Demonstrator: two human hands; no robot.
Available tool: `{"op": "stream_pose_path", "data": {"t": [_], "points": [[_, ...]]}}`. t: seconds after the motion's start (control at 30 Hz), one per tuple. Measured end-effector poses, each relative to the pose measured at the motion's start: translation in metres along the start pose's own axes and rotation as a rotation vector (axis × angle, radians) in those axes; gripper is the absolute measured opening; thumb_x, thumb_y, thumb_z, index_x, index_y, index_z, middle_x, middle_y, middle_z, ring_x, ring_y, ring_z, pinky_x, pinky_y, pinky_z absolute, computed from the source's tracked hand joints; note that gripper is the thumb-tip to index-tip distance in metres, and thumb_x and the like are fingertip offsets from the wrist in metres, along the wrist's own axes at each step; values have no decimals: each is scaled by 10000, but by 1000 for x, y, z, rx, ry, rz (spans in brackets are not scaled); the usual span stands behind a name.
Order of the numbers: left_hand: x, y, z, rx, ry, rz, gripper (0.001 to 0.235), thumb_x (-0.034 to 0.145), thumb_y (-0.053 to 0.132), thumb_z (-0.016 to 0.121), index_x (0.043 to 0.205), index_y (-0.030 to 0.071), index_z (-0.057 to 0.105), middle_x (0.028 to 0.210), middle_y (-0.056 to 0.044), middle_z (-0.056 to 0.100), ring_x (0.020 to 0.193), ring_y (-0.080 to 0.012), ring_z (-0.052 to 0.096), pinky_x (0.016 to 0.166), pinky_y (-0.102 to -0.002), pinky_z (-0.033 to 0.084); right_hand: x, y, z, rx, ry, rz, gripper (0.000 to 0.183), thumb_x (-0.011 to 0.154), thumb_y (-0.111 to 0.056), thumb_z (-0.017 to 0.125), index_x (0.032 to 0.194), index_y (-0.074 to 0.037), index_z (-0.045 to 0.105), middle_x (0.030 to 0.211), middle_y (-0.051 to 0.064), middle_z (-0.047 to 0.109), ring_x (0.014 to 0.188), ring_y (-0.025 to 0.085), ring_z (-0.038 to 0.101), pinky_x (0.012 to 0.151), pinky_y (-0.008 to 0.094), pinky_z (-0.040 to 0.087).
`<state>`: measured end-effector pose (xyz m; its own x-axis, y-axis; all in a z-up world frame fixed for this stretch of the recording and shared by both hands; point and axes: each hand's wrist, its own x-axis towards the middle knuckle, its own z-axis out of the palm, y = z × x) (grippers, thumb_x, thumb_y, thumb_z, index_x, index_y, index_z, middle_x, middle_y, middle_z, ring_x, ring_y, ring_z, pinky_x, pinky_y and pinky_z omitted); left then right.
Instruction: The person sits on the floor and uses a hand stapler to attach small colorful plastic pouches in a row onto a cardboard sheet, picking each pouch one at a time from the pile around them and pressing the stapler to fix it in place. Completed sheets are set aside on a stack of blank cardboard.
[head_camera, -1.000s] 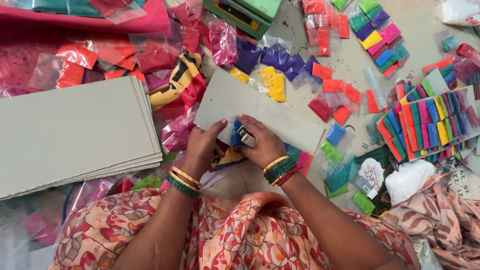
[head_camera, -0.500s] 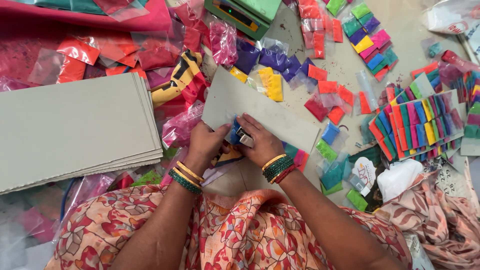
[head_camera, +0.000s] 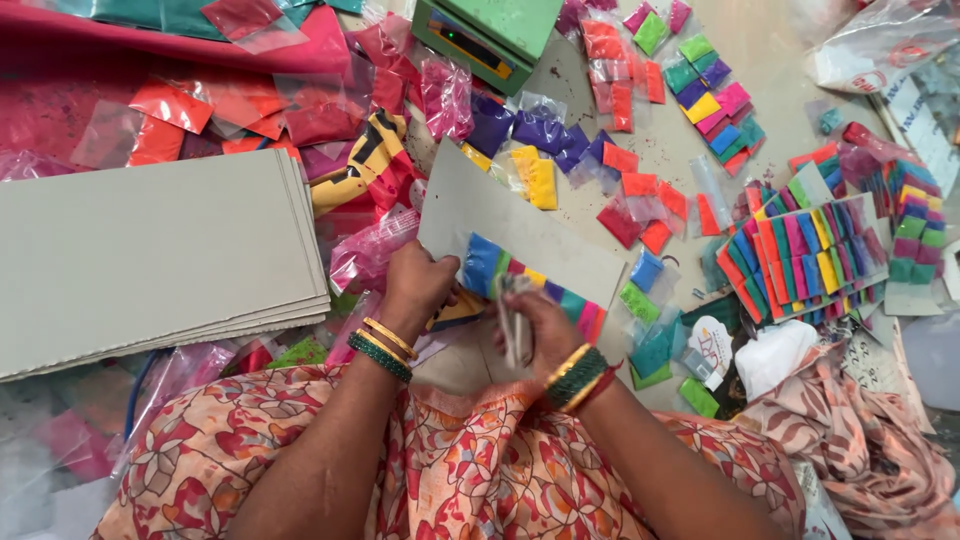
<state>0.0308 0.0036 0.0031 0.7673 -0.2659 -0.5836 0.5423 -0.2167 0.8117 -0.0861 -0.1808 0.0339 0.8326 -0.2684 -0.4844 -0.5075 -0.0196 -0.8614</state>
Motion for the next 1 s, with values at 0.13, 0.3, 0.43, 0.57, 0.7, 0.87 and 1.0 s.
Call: {"op": "stream_pose_path", "data": {"t": [0.13,0.3,0.43,0.57,0.7,0.87,1.0], "points": [[2,-8,6,-48,-16,52,241,860,114,646,714,-71,696,565,-135,698,451,-207,686,431,-343,531,-35,-23,20,891,-545,533,390,917,-237,619,1257,-47,613,1080,194,722,860,305,734,708,436,626],[-2,-9,12,-176,-25,96,237,854,127,680,712,-63,690,561,-120,692,437,-206,672,408,-354,516,-29,9,38,935,-368,533,399,957,-196,639,1334,-73,598,1178,141,707,956,288,721,803,426,619],[-9,-1,14,-139,-26,5,272,871,142,689,675,-46,711,542,-115,673,431,-207,642,410,-349,488,-18,23,43,1078,-335,418,469,943,-175,670,1400,-110,589,1213,64,724,1014,246,710,825,350,611],[-7,-8,17,-69,8,16,273,860,149,708,653,-28,711,528,-105,670,427,-191,656,416,-333,506,-21,23,43,1140,-346,382,423,992,-202,684,1388,-100,577,1179,60,714,1006,227,702,834,348,611],[-10,-9,23,-193,-7,17,259,867,134,705,672,-36,709,539,-87,673,413,-164,622,403,-323,486,-18,16,45,1246,-367,400,414,971,-191,709,1356,-53,640,1148,102,749,883,224,712,648,316,594],[-21,-8,33,-392,-59,-38,165,884,89,691,774,-34,682,558,-60,636,392,-149,558,361,-318,415,0,38,43,1208,-70,542,267,964,-244,688,1178,-85,677,1039,61,744,907,193,709,773,343,640],[-32,-7,34,-313,15,24,120,888,97,703,825,-5,701,579,-36,643,436,-113,570,388,-286,424,2,48,43,1227,-94,499,172,948,-245,763,1064,-122,735,933,29,782,837,182,722,684,315,580]]}}
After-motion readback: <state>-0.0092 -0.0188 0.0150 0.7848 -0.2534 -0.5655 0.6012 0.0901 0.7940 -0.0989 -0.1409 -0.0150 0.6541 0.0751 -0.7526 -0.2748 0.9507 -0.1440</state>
